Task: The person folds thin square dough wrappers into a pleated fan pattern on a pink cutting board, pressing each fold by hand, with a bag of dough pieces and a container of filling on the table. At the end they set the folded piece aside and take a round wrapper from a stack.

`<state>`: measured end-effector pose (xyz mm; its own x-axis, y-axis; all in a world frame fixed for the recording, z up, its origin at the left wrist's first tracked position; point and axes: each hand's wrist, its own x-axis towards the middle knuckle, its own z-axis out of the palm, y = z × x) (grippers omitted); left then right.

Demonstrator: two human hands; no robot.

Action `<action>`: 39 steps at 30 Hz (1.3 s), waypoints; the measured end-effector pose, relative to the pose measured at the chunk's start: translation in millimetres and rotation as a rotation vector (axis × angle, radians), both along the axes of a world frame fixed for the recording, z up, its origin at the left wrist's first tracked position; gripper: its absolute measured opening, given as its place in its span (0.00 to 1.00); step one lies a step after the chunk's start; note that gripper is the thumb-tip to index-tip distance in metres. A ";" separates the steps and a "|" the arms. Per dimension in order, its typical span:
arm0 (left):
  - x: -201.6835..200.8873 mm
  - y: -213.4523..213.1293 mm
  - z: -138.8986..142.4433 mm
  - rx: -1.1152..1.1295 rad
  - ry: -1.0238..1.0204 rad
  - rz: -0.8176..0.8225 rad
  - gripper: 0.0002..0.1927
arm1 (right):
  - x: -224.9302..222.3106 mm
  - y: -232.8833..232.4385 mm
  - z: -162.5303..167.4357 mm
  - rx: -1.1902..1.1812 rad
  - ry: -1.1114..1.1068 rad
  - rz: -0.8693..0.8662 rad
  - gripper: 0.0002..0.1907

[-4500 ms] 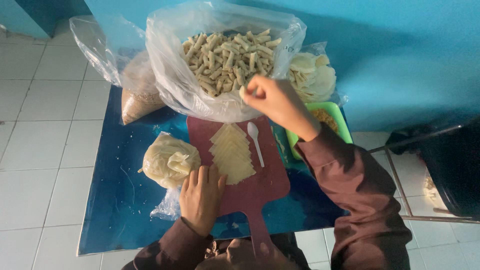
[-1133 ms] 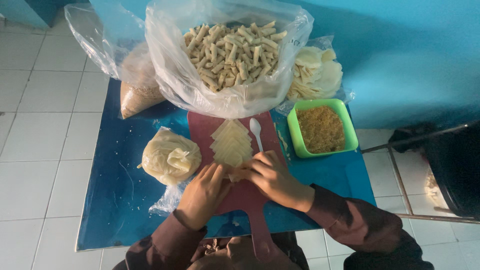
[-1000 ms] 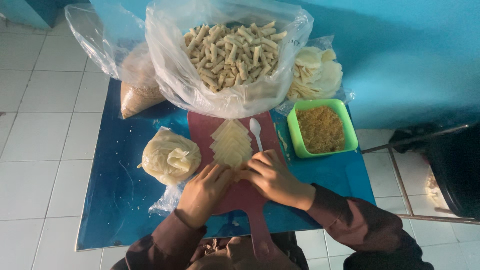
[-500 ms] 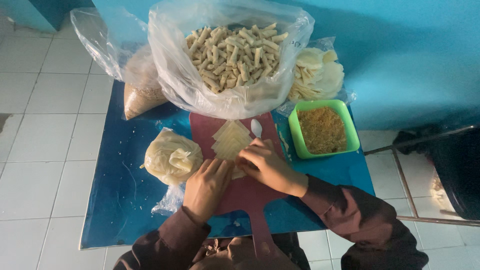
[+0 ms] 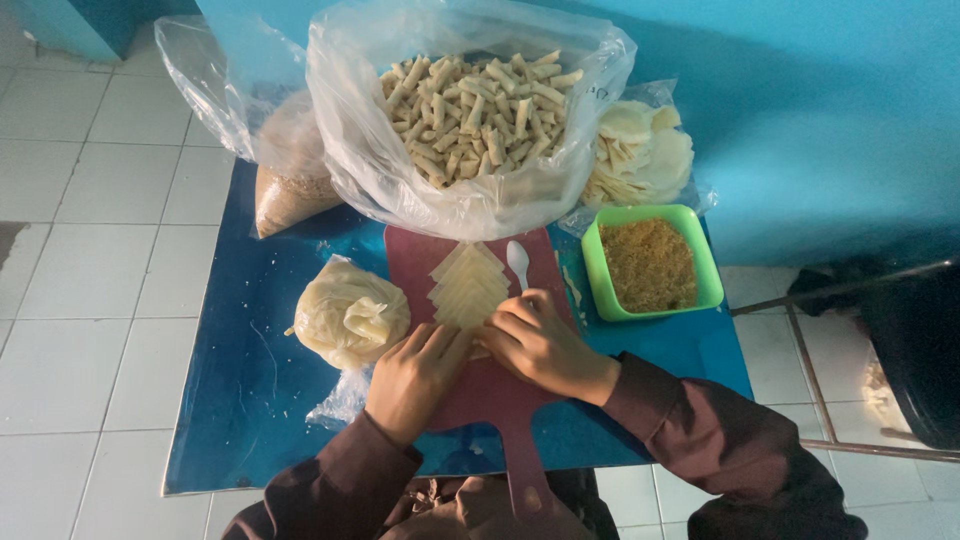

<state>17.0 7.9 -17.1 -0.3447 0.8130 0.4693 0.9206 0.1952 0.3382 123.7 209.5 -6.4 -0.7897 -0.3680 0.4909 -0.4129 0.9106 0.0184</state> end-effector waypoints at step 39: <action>0.0 8.2 -7.6 0.076 0.130 0.125 0.24 | -15.6 -2.3 0.4 -0.237 -0.042 -0.245 0.10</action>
